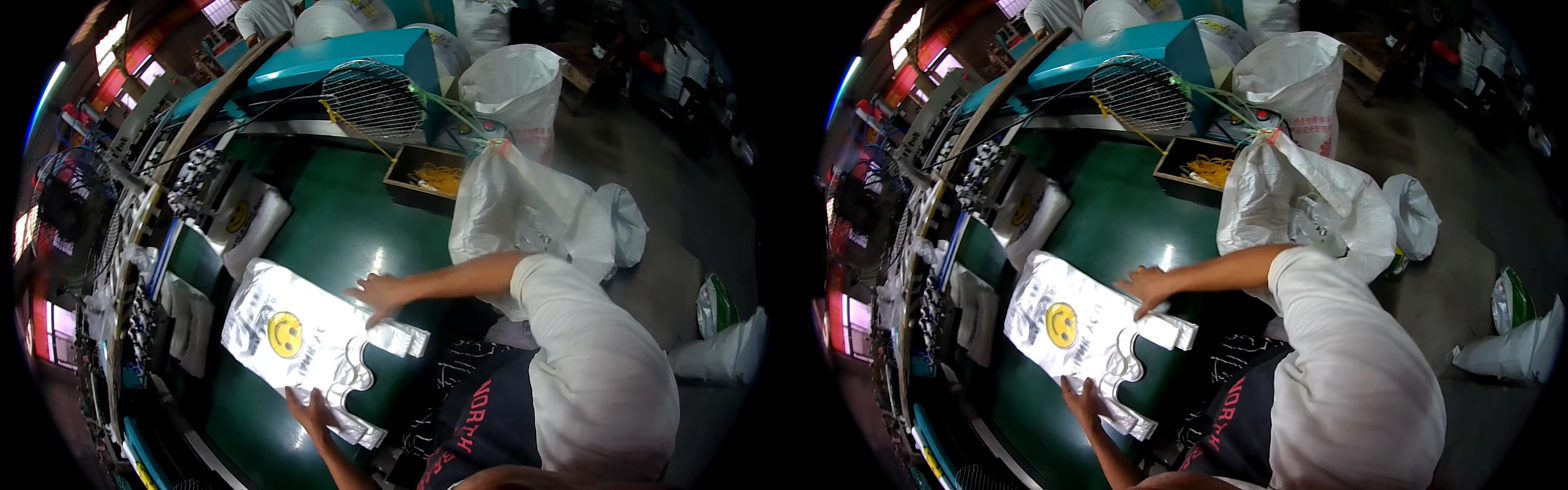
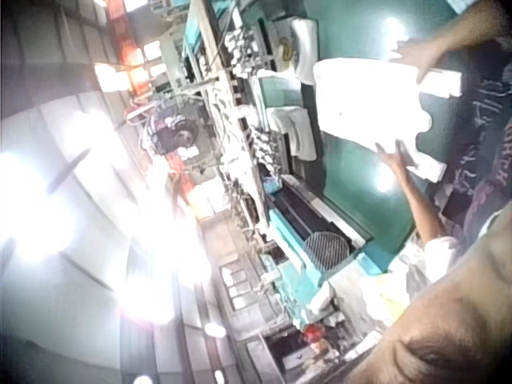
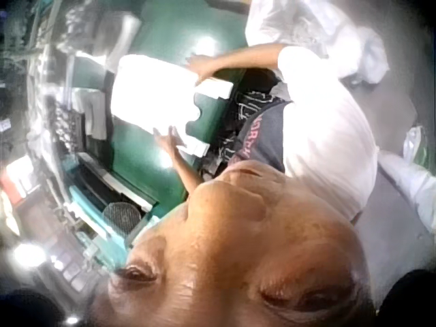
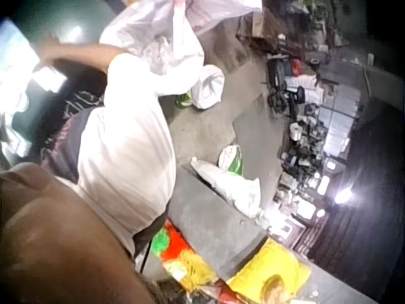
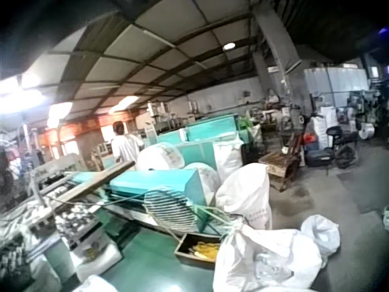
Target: The person picks up plastic bags from a conveyor belt, folds them by hand, and stacks them into a pile.
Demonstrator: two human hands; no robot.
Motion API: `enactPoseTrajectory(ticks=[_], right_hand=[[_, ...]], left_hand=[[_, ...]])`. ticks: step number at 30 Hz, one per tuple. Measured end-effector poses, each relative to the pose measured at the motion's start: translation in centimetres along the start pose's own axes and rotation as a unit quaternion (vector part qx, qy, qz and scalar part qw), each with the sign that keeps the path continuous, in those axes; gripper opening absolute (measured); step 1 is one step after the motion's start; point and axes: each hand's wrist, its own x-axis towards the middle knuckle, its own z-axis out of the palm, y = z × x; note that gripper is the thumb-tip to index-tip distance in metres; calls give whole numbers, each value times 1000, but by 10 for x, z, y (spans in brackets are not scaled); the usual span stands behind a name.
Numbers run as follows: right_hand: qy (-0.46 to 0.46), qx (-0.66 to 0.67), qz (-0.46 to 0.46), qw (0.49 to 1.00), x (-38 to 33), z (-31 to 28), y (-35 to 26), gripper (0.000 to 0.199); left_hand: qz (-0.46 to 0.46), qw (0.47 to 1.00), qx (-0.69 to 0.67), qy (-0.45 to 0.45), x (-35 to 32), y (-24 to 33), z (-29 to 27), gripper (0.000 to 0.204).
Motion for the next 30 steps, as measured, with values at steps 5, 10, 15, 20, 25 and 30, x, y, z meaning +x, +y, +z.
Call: enactPoseTrajectory(ticks=[5, 10, 15, 20, 25, 30], right_hand=[[67, -91, -23, 993, -8, 42, -67, 96], [90, -48, -15, 995, 2, 48, -59, 84], [53, -13, 20, 998, 6, 41, -53, 85], [117, 39, 12, 992, 21, 46, -12, 77], [141, 284, 36, 948, -30, 17, -19, 77], [17, 209, 48, 977, -62, -36, -42, 47]], left_hand=[[22, 966, 257, -26, -55, 4, -6, 92], [32, 971, 234, 24, -60, 6, -3, 67], [89, 934, 339, 75, -40, 22, -14, 43], [228, 922, 300, 86, -34, 45, -22, 34], [-107, 985, -132, -16, -84, 2, -3, 43], [-81, 989, -21, -123, -114, 54, -21, 53]])
